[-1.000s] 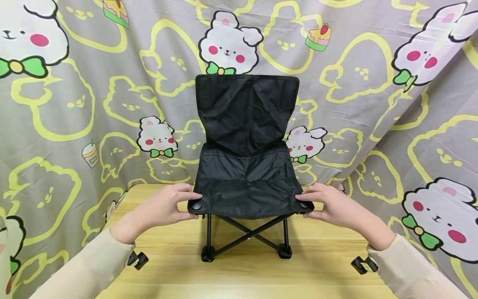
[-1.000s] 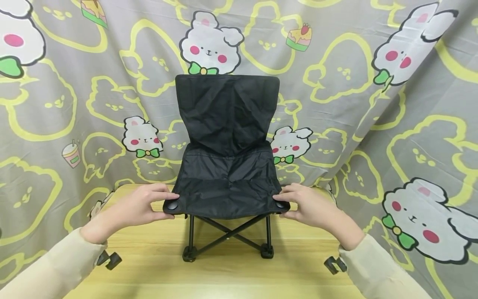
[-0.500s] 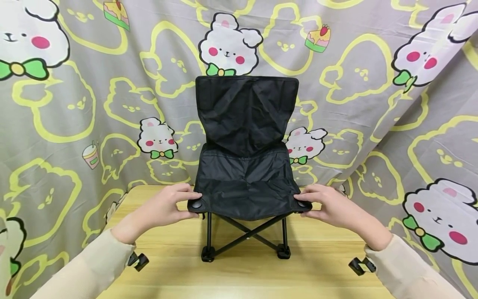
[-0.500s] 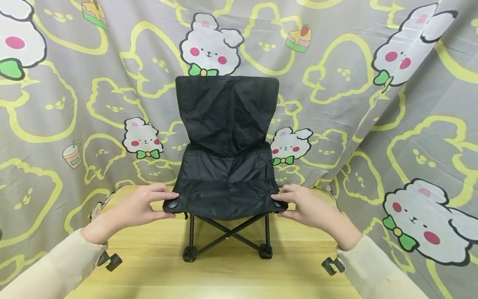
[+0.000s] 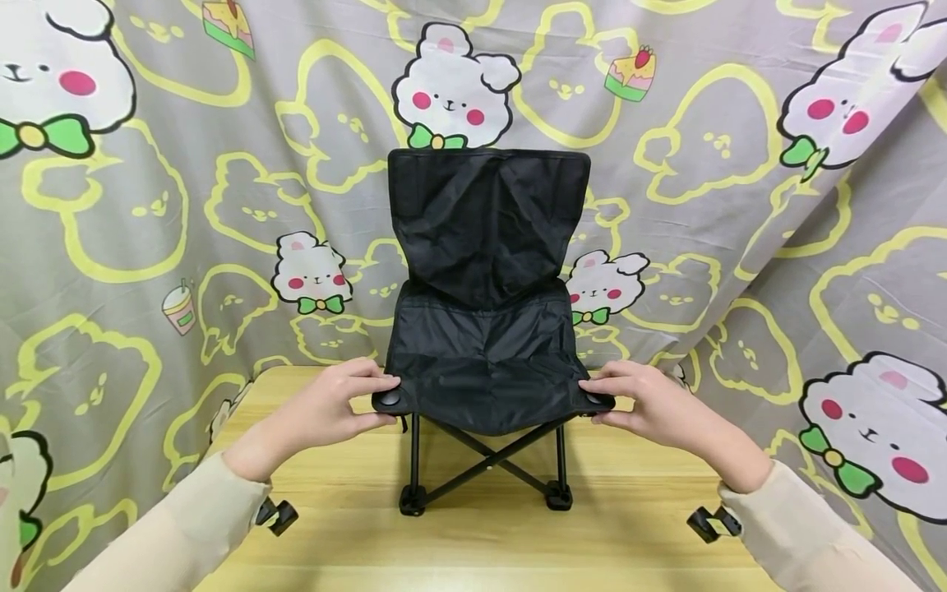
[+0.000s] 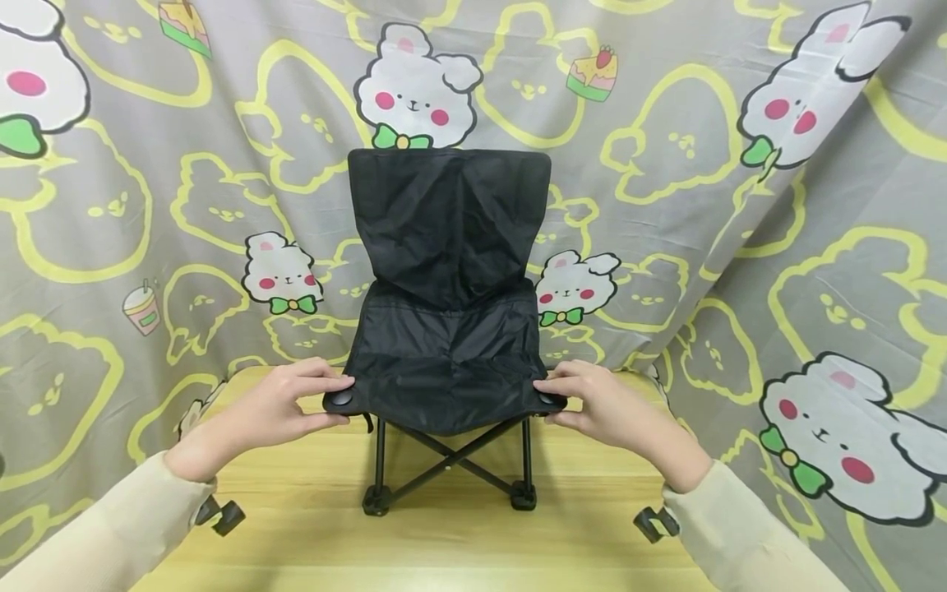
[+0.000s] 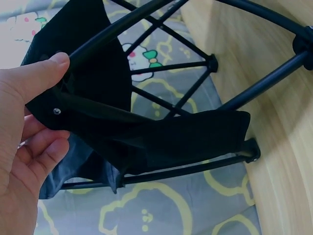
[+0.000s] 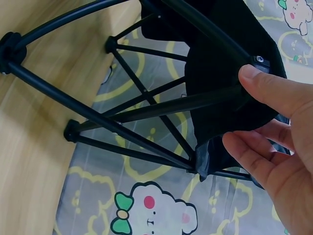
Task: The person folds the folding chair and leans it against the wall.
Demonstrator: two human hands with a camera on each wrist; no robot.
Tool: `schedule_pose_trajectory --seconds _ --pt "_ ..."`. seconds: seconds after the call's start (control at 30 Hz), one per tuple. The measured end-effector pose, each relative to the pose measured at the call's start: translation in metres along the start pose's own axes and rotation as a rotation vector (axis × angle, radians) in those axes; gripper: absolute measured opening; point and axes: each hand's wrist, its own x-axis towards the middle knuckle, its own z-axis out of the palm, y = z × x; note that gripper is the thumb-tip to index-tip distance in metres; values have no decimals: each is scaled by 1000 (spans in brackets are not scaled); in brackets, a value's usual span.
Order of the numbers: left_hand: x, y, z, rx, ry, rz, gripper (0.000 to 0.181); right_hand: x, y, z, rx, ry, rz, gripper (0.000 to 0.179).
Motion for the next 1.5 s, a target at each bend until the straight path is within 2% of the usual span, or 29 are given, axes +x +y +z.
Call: schedule_pose_trajectory --seconds 0.37,0.77,1.03,1.5 --pt "3 0 0 -55 -2 -48 49 5 -2 -1 18 5 -7 47" --pt "9 0 -3 -50 -18 -67 48 12 -3 -2 25 12 -17 46" --pt "16 0 -4 -64 -1 -74 47 20 -2 -3 63 58 -70 52" --pt "27 6 -8 -97 -37 -169 45 30 -3 -6 54 79 -95 53"
